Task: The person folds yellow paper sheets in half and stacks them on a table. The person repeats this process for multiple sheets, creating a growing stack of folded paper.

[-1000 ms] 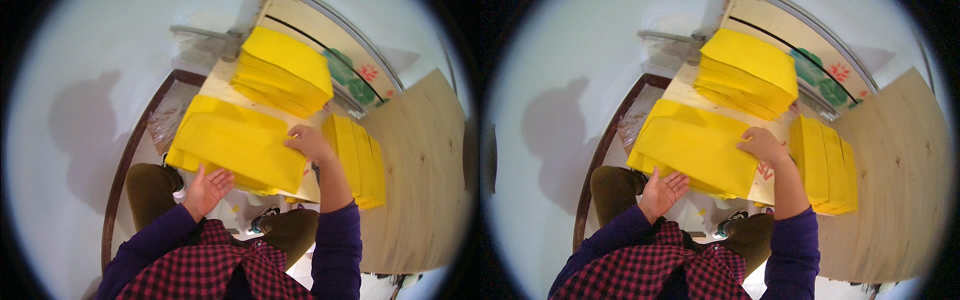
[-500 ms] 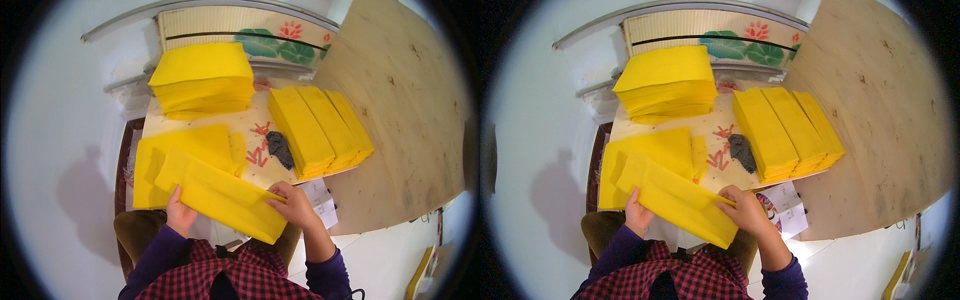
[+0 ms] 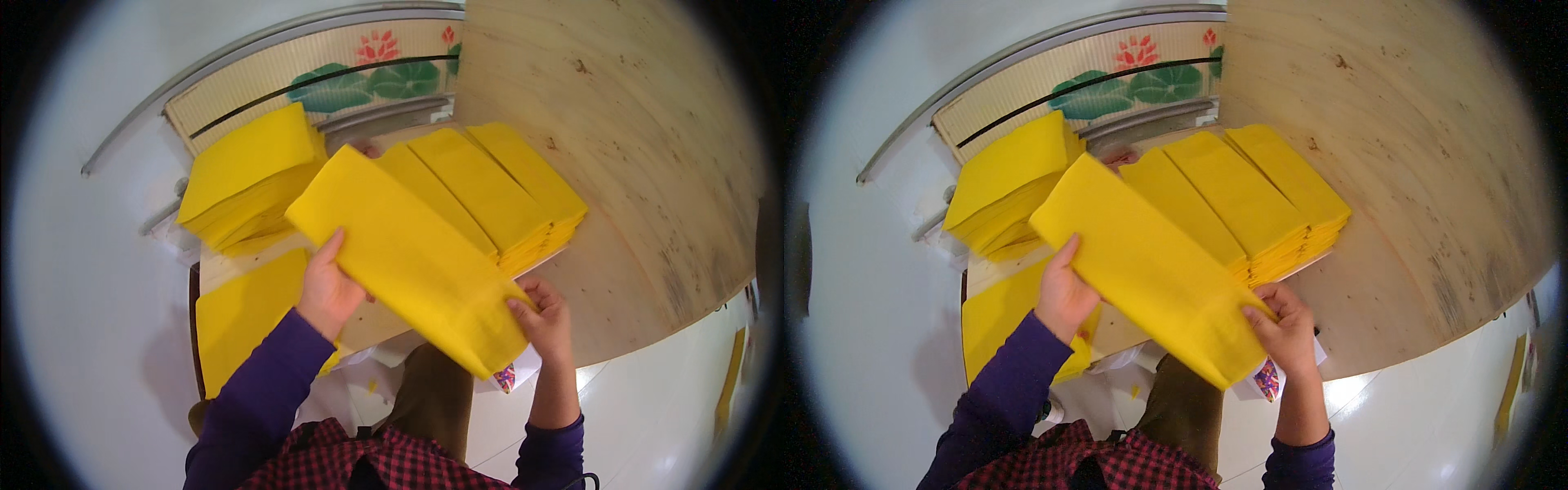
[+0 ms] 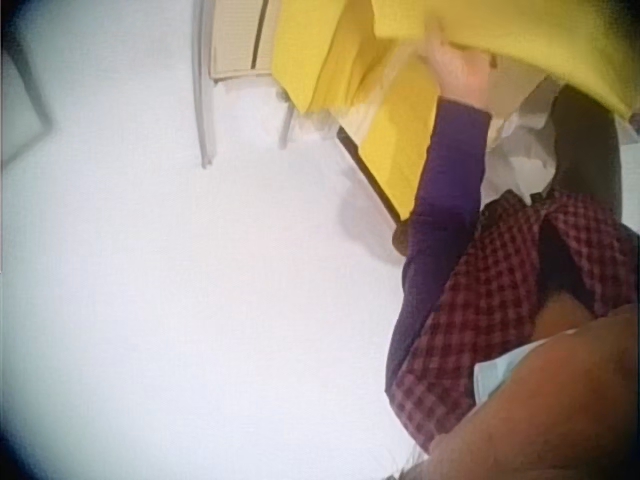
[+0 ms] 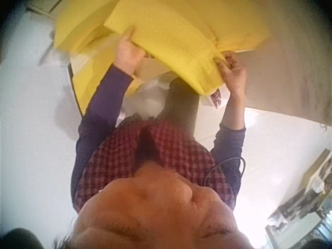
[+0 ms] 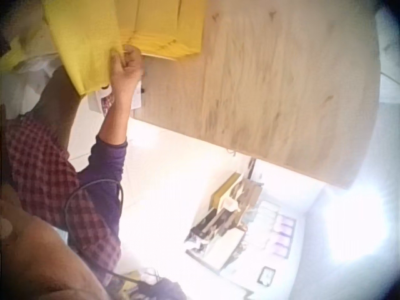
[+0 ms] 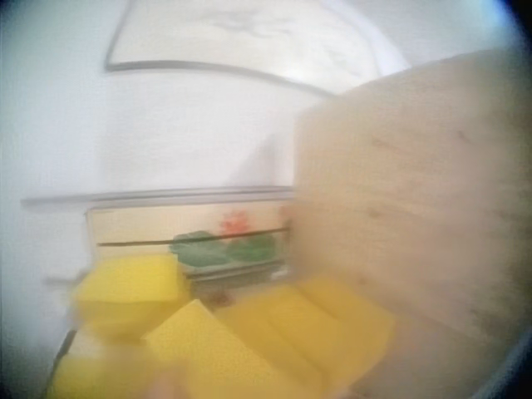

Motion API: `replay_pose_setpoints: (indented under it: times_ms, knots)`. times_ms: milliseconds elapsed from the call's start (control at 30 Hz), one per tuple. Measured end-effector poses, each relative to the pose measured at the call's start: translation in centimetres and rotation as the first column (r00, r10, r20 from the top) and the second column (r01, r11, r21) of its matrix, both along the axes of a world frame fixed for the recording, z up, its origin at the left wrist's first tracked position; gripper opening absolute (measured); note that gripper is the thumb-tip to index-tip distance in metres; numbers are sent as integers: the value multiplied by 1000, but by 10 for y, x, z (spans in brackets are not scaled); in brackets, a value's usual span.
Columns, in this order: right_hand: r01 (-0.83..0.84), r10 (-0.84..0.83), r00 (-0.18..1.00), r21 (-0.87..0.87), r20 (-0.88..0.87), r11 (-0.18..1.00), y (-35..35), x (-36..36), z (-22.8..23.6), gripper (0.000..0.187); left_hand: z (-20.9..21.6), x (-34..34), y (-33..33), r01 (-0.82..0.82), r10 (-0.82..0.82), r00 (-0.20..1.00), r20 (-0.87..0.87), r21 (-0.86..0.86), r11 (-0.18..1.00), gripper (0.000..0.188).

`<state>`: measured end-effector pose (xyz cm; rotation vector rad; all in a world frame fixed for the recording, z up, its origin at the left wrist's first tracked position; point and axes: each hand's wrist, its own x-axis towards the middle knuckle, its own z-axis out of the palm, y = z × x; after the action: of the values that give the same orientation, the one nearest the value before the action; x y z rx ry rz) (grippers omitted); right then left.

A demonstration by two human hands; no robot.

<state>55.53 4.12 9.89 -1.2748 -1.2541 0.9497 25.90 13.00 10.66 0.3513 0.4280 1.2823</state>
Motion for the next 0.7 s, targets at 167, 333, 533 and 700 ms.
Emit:
replay_pose_setpoints:
  times_ms: [167,333,533,700]
  knots:
    - [173,-176,983,60,52,983,55,52,19,15,25,74,89,78,-75,997,-28,112,991,36]
    - [285,-289,956,67,51,956,124,88,36,19,50,129,180,65,-50,992,-117,120,991,34]
    - [314,-309,942,-21,133,949,186,120,41,25,58,173,266,101,-77,975,-206,112,989,31]
    - [353,-323,890,-38,321,935,207,124,11,25,15,179,294,83,-76,937,-342,8,996,33]
